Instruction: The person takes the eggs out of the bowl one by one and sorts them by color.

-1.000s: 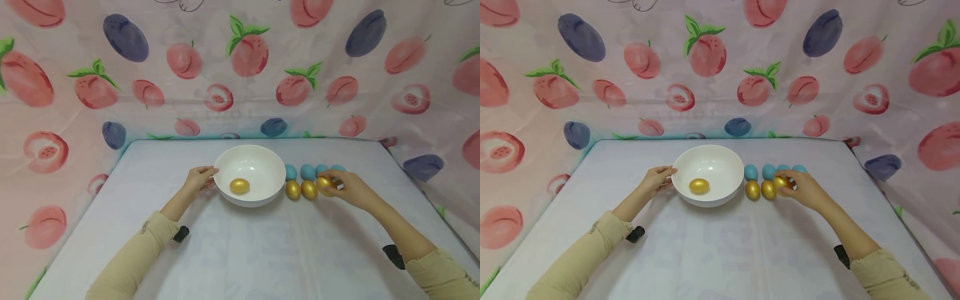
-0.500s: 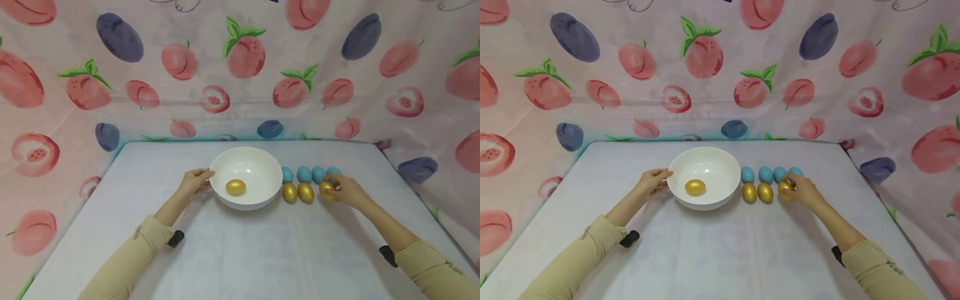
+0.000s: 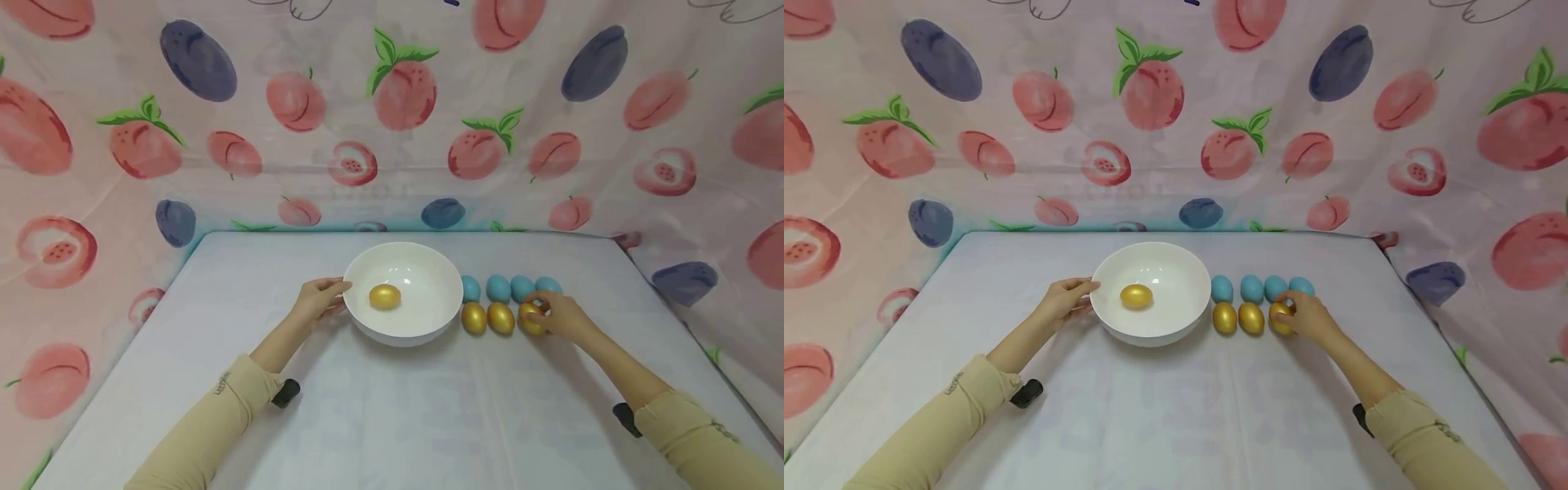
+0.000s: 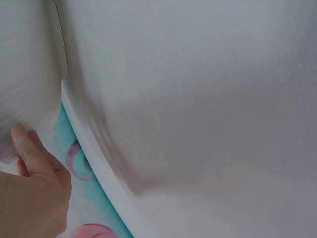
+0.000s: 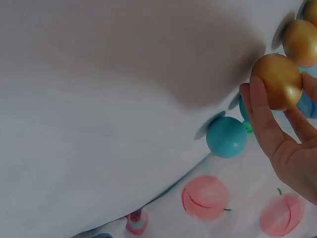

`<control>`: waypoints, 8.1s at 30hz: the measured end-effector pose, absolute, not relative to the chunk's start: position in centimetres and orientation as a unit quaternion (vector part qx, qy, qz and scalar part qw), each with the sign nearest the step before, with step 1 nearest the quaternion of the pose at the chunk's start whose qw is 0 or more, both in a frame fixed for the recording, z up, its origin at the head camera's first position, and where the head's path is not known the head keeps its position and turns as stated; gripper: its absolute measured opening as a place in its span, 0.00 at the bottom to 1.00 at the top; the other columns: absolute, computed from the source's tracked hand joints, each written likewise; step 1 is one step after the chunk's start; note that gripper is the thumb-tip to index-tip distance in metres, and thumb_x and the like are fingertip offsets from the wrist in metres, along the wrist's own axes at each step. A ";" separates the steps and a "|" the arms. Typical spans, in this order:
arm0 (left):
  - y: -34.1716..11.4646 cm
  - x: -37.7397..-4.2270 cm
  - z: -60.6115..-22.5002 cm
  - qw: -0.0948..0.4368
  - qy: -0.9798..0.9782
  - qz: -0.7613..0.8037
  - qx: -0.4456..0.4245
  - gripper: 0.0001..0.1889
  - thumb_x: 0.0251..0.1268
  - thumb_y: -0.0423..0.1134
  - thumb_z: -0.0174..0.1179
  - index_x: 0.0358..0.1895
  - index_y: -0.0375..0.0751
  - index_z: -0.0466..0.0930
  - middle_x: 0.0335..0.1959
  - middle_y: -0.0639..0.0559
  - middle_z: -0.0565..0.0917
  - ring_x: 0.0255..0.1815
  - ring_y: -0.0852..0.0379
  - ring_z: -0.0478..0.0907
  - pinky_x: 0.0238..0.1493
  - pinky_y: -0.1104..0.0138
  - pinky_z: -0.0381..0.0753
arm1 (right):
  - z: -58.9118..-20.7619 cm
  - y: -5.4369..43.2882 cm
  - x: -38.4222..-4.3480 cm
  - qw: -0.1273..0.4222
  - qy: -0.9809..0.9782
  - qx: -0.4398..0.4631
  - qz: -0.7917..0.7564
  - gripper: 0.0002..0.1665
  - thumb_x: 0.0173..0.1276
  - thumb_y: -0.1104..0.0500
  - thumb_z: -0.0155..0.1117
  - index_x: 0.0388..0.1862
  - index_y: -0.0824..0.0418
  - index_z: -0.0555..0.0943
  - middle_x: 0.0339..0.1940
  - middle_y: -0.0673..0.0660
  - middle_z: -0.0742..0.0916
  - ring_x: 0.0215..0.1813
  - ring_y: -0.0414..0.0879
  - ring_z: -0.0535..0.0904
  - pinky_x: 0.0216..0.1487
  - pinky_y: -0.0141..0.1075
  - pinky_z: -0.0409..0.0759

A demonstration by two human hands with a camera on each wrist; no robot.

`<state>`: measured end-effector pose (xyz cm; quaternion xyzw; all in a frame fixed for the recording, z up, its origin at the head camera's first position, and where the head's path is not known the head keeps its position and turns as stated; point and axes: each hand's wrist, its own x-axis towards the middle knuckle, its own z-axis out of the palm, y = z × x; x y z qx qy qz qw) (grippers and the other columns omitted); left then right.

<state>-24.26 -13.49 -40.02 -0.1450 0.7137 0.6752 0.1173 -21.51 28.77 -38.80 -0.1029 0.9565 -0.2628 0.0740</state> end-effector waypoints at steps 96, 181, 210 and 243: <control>-13.7 -24.6 -38.4 0.174 0.679 0.688 -0.186 0.26 0.63 0.39 0.61 0.64 0.38 0.69 0.61 0.40 0.74 0.44 0.55 0.80 0.38 0.74 0.86 | -33.0 24.5 -21.3 0.048 0.962 -0.134 -0.235 0.23 0.68 0.53 0.60 0.54 0.67 0.75 0.42 0.68 0.83 0.41 0.58 0.80 0.43 0.50 0.85; -13.8 -24.4 -38.8 0.124 0.703 0.687 -0.133 0.22 0.66 0.38 0.58 0.60 0.31 0.72 0.59 0.35 0.76 0.30 0.62 0.81 0.36 0.74 0.87 | -34.5 3.8 -29.1 0.190 0.878 -0.440 0.004 0.15 0.62 0.66 0.63 0.49 0.63 0.80 0.43 0.61 0.84 0.41 0.48 0.74 0.50 0.37 0.80; -14.2 -24.3 -38.9 0.120 0.715 0.675 -0.138 0.24 0.65 0.39 0.59 0.61 0.31 0.72 0.59 0.35 0.75 0.32 0.61 0.82 0.39 0.73 0.87 | -33.8 6.0 -27.4 0.197 0.886 -0.420 -0.019 0.20 0.59 0.66 0.63 0.52 0.62 0.78 0.48 0.58 0.83 0.43 0.47 0.71 0.49 0.36 0.76; -13.8 -24.3 -38.9 0.120 0.697 0.693 -0.141 0.23 0.64 0.37 0.59 0.61 0.30 0.71 0.58 0.34 0.76 0.28 0.64 0.81 0.36 0.74 0.87 | -33.5 9.9 -23.3 0.098 0.902 -0.397 -0.136 0.18 0.61 0.63 0.62 0.52 0.60 0.79 0.39 0.55 0.83 0.39 0.45 0.74 0.46 0.33 0.78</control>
